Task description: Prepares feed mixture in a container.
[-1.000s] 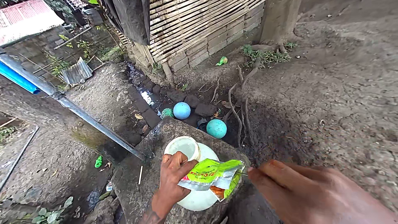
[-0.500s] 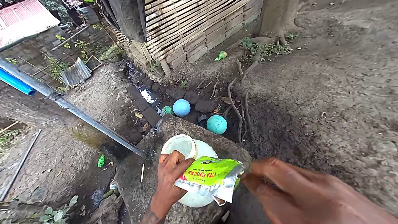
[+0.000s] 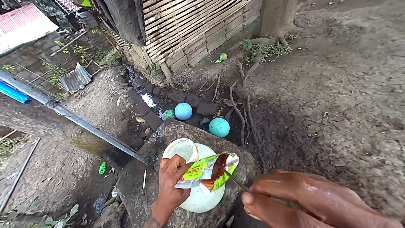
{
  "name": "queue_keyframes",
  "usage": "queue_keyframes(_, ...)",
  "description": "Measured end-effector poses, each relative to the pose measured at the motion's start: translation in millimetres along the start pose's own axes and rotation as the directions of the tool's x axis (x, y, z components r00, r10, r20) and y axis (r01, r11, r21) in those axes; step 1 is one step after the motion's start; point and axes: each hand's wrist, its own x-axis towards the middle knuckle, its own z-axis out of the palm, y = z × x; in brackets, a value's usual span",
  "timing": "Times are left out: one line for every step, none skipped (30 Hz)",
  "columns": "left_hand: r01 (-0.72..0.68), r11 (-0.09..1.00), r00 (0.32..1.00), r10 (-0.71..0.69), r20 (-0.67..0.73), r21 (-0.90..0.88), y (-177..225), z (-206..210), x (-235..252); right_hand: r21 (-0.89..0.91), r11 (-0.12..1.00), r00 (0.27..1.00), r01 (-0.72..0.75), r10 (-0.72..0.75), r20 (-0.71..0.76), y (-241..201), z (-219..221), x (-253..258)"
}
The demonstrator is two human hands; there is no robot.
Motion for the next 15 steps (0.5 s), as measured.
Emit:
queue_keyframes(-0.003, 1.0, 1.0, 0.003, -0.009, -0.007, 0, 1, 0, -0.057, 0.998, 0.999, 0.032, -0.032, 0.015, 3, 0, -1)
queue_keyframes(-0.006, 1.0, 1.0, 0.006, -0.016, -0.007, 0, 1, 0, -0.1, 0.993, 0.998, 0.061, -0.058, 0.032, 5, 0, -2)
queue_keyframes(-0.008, 1.0, 1.0, 0.008, -0.012, -0.001, -1, 1, 0, -0.126, 0.989, 0.996, 0.082, -0.076, 0.051, 5, 0, -2)
queue_keyframes(-0.006, 1.0, 1.0, 0.006, -0.009, 0.003, -1, 1, 0, -0.142, 0.985, 0.994, 0.095, -0.085, 0.073, 5, 0, -3)
queue_keyframes(-0.002, 1.0, 1.0, 0.002, -0.006, 0.003, -1, 1, 0, -0.152, 0.983, 0.992, 0.101, -0.088, 0.094, 5, 2, -4)
queue_keyframes(0.0, 1.0, 1.0, 0.0, 0.0, 0.006, -1, 1, 0, -0.165, 0.981, 0.99, 0.106, -0.088, 0.111, 5, 4, -5)
queue_keyframes(-0.002, 1.0, 1.0, 0.002, 0.005, 0.009, -1, 0, 0, -0.175, 0.978, 0.989, 0.11, -0.09, 0.119, 6, 7, -7)
queue_keyframes(-0.009, 1.0, 1.0, 0.009, 0.006, 0.013, -1, 0, 0, -0.179, 0.978, 0.989, 0.109, -0.089, 0.119, 8, 10, -9)
queue_keyframes(-0.013, 1.0, 1.0, 0.013, 0.004, 0.015, -1, 1, 0, -0.177, 0.979, 0.99, 0.103, -0.084, 0.112, 10, 13, -11)
queue_keyframes(-0.014, 1.0, 1.0, 0.014, 0.003, 0.014, 0, 1, 0, -0.163, 0.983, 0.993, 0.086, -0.071, 0.096, 12, 16, -12)
queue_keyframes(-0.014, 1.0, 1.0, 0.014, 0.004, 0.015, 0, 1, 0, -0.144, 0.988, 0.996, 0.062, -0.052, 0.07, 13, 19, -13)
queue_keyframes(-0.012, 1.0, 1.0, 0.012, 0.008, 0.016, 1, 1, 1, -0.123, 0.992, 0.999, 0.025, -0.019, 0.044, 14, 21, -14)
queue_keyframes(-0.013, 1.0, 1.0, 0.013, 0.011, 0.018, 1, 2, 1, -0.098, 0.995, 1.0, -0.024, 0.026, 0.018, 15, 22, -15)
queue_keyframes(-0.015, 1.0, 1.0, 0.015, 0.012, 0.019, 1, 2, 1, -0.074, 0.994, 0.997, -0.08, 0.079, -0.014, 15, 24, -15)
queue_keyframes(-0.016, 1.0, 1.0, 0.015, 0.012, 0.021, 2, 3, 1, -0.048, 0.99, 0.99, -0.132, 0.129, -0.052, 16, 25, -15)
